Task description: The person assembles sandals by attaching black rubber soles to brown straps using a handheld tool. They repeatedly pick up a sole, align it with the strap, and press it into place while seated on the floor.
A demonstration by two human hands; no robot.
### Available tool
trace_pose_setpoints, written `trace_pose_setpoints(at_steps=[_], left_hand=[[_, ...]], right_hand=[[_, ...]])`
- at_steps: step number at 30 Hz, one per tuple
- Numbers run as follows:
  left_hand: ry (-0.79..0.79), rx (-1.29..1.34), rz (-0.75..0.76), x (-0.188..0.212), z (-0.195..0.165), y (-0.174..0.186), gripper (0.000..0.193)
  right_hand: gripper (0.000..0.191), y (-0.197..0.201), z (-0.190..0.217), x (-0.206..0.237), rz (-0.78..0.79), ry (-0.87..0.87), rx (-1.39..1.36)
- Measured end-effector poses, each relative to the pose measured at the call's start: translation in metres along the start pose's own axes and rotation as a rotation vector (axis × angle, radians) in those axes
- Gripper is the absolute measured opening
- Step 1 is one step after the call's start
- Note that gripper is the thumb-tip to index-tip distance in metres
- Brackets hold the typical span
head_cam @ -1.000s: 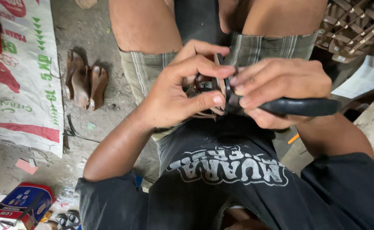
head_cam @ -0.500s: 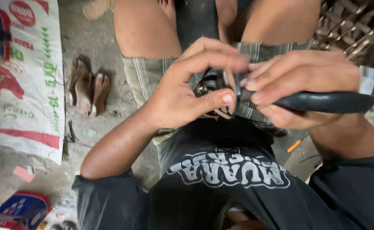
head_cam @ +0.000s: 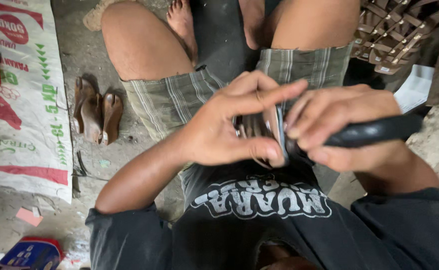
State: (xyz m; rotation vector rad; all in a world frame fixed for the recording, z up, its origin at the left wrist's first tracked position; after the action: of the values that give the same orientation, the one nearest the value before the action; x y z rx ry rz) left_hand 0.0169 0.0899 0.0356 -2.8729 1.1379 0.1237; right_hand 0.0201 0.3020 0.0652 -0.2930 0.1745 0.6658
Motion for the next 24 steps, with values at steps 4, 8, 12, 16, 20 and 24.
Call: trace_pose_setpoints(at_steps=[4,8,12,16,20,24], left_hand=[[-0.069,-0.038,0.053,-0.002,-0.031,0.003,0.068],[-0.185,-0.190,0.067,-0.011,-0.045,0.017,0.058],[-0.197,-0.279,0.021,-0.011,-0.022,0.016,0.055],[-0.064,-0.196,-0.017,0.007,0.019,0.009,0.054],[0.096,-0.089,0.041,0.032,0.057,-0.013,0.049],[0.082,-0.167,0.019,0.049,0.073,-0.024,0.046]], right_hand=[[0.014,-0.002,0.039,-0.018,0.109,0.154,0.174],[0.016,0.000,0.039,-0.010,0.013,0.280,0.169],[0.016,0.000,-0.004,0.018,-0.065,-0.051,0.146],[0.013,-0.006,-0.038,0.035,-0.003,0.036,0.264],[0.013,-0.013,-0.063,0.053,-0.060,-0.133,0.261],[0.009,-0.019,-0.073,0.068,-0.018,-0.105,0.256]])
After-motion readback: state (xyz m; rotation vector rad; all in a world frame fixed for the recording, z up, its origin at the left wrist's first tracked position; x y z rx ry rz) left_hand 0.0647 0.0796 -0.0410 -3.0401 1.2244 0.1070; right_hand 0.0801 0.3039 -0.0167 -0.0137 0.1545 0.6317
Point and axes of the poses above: each hand's wrist, its own x-axis away from the middle knuckle, its own y-axis out of the back of the hand, z = x × y, the point moved 4 cm from there along -x, towards the middle knuckle, and after that the axes turned 5 degrees about y, right-handed, at the moved point
